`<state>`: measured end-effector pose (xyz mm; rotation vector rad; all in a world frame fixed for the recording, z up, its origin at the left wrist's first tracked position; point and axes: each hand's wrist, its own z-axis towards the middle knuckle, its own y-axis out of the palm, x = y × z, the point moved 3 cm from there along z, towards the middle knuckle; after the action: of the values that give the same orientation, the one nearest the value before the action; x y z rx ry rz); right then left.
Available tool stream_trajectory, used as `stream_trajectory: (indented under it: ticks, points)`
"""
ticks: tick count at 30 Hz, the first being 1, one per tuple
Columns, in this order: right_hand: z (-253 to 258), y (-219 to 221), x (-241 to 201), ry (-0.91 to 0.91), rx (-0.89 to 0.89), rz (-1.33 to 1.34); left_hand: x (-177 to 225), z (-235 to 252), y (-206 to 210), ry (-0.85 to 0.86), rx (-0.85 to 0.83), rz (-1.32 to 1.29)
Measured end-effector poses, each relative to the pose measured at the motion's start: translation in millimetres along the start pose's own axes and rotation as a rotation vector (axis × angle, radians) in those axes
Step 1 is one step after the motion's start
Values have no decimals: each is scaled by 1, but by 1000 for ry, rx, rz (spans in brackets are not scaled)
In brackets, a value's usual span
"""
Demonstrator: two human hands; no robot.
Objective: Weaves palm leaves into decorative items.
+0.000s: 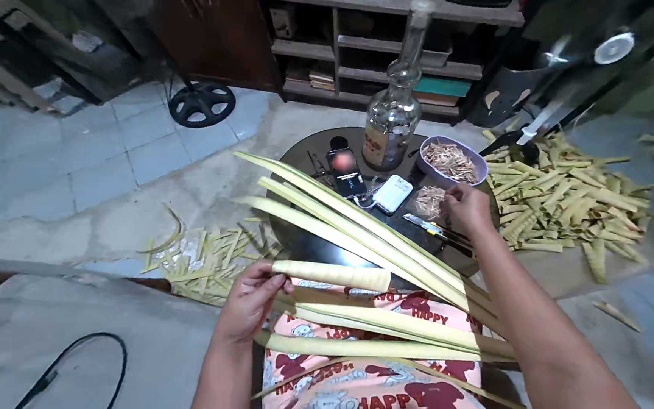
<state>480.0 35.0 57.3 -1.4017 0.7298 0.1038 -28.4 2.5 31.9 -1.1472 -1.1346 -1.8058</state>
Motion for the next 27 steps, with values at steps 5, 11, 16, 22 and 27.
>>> stream_trajectory:
  ticks: [5,11,16,22,27]
  points:
    - [-11,-16,-12,-51,108,151,-5,8,26,9,-22,-64]
    - [-116,25,-110,-317,-254,1000,-13,11,98,-188,-39,-354]
    - [-172,55,-155,-443,-486,1318,-11,6,124,-229,-77,-403]
    - [-184,52,-154,-287,-512,1433,-4,1,130,-217,-75,-453]
    - [-188,52,-153,-325,-517,1395,-5,-1,131,-198,-86,-470]
